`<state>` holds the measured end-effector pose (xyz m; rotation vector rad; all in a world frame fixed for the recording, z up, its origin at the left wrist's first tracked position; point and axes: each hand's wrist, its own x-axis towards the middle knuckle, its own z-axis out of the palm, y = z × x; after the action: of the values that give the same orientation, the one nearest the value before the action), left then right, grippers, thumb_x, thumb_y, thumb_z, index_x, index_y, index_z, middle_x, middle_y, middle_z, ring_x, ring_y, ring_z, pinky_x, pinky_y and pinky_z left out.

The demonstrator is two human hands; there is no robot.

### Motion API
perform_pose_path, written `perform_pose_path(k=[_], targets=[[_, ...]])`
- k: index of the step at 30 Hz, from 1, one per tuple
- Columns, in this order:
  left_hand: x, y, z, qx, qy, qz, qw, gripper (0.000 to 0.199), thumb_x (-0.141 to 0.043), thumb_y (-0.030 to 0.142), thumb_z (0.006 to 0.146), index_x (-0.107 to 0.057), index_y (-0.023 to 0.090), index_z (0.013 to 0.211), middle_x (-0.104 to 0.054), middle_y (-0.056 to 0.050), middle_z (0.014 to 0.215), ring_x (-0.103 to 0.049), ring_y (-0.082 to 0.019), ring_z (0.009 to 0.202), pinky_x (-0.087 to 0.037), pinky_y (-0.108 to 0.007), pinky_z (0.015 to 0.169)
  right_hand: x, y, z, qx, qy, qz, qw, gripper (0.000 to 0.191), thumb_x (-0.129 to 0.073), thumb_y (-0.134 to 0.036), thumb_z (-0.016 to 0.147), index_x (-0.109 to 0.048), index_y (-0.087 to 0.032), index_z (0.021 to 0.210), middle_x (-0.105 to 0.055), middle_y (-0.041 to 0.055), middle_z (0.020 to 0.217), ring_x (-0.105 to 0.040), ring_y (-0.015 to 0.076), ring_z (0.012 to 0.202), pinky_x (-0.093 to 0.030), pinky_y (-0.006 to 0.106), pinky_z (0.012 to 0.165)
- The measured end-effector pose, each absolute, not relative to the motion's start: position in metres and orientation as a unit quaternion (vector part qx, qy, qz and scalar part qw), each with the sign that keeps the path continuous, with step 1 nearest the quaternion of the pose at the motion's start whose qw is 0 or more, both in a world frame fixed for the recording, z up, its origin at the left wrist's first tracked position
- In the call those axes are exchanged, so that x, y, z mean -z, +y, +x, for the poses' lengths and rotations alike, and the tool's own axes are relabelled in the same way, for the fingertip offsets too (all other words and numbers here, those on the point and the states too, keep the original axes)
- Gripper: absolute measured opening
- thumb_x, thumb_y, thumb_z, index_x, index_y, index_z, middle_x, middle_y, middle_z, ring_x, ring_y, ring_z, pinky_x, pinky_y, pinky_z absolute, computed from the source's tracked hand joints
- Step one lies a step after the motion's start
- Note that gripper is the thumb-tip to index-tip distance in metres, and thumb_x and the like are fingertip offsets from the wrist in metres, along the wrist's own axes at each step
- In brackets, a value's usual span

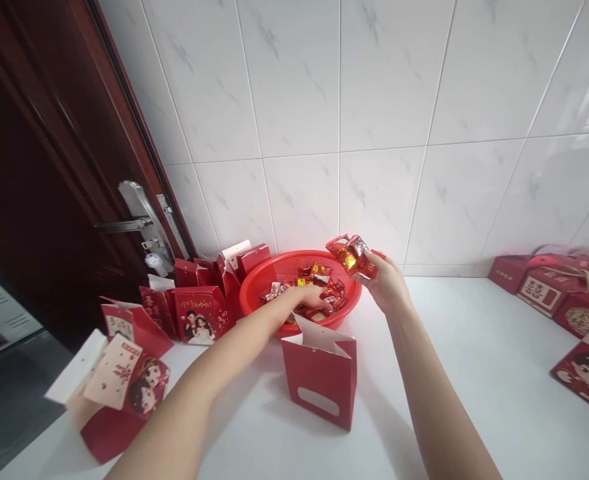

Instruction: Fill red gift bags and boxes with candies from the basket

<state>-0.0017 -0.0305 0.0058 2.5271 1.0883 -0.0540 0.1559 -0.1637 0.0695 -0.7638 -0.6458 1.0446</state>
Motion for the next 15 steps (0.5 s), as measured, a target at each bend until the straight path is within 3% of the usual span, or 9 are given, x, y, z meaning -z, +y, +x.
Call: perform_pose_path(k=[7,11,15], targets=[[-0.013,-0.042,0.0,0.045,0.364,0.9,0.236,0.031,-0.07,0.038,0.074,-0.075,0.025,0.102,-0.076,-0.006,0.097,-0.069,-0.025,0.087,-0.05,-0.03,0.076,-0.073,-0.166,0.153,-0.484,-0.282,-0.359,0.747,0.018,-0.08,-0.026,0.067,-0.063,-0.02,0.067,-0.066,-0.0002,0.07,-0.065,0.0174,0.075,-0.056,0.027,0.059],[-0.016,-0.041,-0.003,0.056,0.351,0.897,0.262,0.043,-0.071,0.046,0.072,-0.074,0.029,0.111,-0.074,-0.005,0.112,-0.068,-0.025,0.094,-0.051,-0.029,0.075,-0.074,-0.167,0.152,-0.482,-0.286,-0.367,0.743,0.017,-0.079,-0.027,0.067,-0.063,-0.02,0.067,-0.068,0.0003,0.071,-0.066,0.0189,0.076,-0.056,0.028,0.059],[-0.012,-0.036,-0.004,0.085,0.345,0.893,0.274,0.057,-0.076,0.037,0.063,-0.071,0.031,0.119,-0.075,-0.003,0.106,-0.068,-0.024,0.087,-0.051,-0.03,0.071,-0.071,-0.165,0.153,-0.48,-0.29,-0.37,0.741,0.018,-0.08,-0.027,0.066,-0.063,-0.02,0.069,-0.067,0.0001,0.071,-0.066,0.0186,0.075,-0.057,0.029,0.059]])
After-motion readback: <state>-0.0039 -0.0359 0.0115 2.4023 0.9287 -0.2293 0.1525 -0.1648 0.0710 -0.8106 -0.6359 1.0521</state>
